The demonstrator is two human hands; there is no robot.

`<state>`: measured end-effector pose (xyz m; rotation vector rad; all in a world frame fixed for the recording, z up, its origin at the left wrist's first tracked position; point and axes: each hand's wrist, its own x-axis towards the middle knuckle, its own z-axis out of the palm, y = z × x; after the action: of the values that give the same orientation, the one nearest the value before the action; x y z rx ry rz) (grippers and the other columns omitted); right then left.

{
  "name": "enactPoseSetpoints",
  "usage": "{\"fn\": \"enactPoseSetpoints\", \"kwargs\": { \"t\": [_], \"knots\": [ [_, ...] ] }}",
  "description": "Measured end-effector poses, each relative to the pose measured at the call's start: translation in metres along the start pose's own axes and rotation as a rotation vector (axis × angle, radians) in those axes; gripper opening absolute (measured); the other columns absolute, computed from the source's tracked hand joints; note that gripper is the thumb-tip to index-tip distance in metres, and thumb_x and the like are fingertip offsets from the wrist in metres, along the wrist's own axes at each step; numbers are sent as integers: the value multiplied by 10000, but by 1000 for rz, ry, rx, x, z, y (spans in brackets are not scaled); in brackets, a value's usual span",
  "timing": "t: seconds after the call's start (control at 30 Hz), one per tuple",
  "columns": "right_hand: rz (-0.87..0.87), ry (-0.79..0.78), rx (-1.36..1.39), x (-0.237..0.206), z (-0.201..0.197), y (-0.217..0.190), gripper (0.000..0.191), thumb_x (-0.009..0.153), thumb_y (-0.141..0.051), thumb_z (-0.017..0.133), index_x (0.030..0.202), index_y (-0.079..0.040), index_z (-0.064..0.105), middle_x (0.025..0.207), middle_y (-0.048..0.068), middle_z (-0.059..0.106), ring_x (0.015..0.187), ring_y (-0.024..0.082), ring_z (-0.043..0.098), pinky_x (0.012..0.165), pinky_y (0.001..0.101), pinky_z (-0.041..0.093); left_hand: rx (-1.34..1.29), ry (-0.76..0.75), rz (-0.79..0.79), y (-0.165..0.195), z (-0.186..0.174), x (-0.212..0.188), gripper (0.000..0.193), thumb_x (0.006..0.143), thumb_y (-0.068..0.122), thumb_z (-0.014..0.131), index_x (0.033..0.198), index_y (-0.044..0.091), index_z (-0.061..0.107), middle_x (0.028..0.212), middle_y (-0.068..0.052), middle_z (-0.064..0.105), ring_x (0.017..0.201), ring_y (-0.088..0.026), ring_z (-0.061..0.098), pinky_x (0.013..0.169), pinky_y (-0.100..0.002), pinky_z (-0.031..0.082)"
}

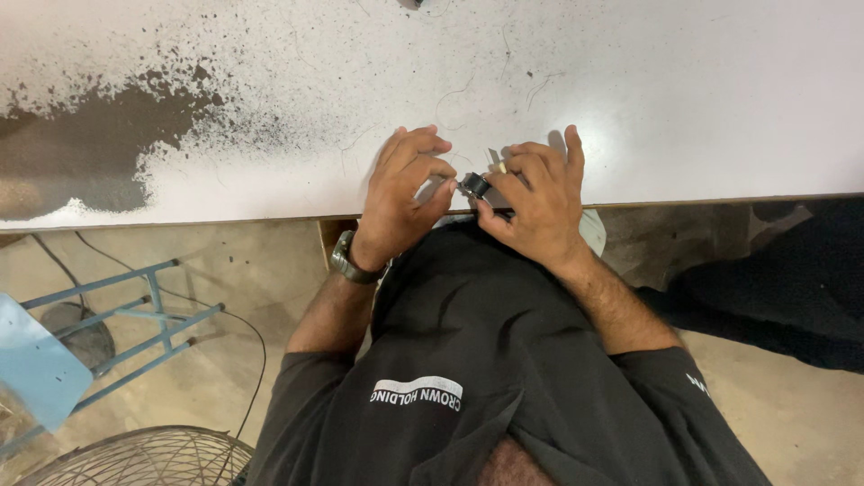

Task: The person sits at a white workbench and uses a small blade to scrape the edges of small black plastic components, working one part at a time. Finished parts are set aside in a growing group on the table, and the person reaches for the next unfinished part to repeat the scraping.

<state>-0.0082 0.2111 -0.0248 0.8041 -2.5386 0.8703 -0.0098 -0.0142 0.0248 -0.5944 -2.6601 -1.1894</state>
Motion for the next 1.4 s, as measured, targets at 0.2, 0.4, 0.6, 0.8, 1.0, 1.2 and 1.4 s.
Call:
{"fn": "enactPoseSetpoints", "kwargs": {
  "t": [0.2,0.4,0.6,0.8,1.0,1.2,1.4],
  "knots": [
    [-1,9,0,-1,0,0,305,822,-295,867,1038,-133,726,1091,49,594,1236,264,574,1251,665,155,-21,-54,20,2,3,6,177,834,22,781,937,101,661,1255,-63,657,1348,-320,580,1186,-592,400],
    [-2,9,-5,-2,1,0,302,833,-305,866,1039,-136,724,1096,46,596,1235,259,576,1259,657,142,7,-23,72,0,5,1,186,840,7,788,933,95,652,1247,-57,644,1359,-316,575,1180,-585,409],
    [0,8,-8,-2,2,0,300,839,-294,870,1041,-130,722,1088,46,594,1240,260,576,1261,655,132,31,22,95,-3,4,-4,206,833,-17,776,929,85,626,1227,-63,636,1338,-320,593,1150,-541,470],
    [7,11,-2,0,0,-1,311,818,-280,871,1046,-122,729,1085,47,595,1232,267,582,1260,660,135,26,32,53,-4,3,-7,211,820,-1,787,918,88,622,1219,-67,632,1329,-315,591,1163,-566,442],
    [12,18,-6,1,0,-3,296,816,-270,861,1032,-110,737,1071,55,594,1222,275,583,1261,658,158,14,15,60,-4,-1,-8,193,849,53,773,1012,101,682,1268,-62,633,1342,-307,573,1171,-565,401],
    [11,12,-22,1,2,-2,286,821,-269,847,1031,-107,740,1069,56,597,1224,275,585,1263,650,146,-20,-8,60,-6,3,-5,155,869,68,755,989,111,668,1279,-53,629,1351,-292,563,1187,-559,393],
    [23,-5,-22,0,2,-2,289,816,-271,849,1031,-114,738,1074,59,589,1222,273,584,1273,638,126,24,-27,117,-10,3,-11,131,895,68,746,995,104,668,1264,-51,615,1372,-287,545,1212,-582,357]
  ]
}}
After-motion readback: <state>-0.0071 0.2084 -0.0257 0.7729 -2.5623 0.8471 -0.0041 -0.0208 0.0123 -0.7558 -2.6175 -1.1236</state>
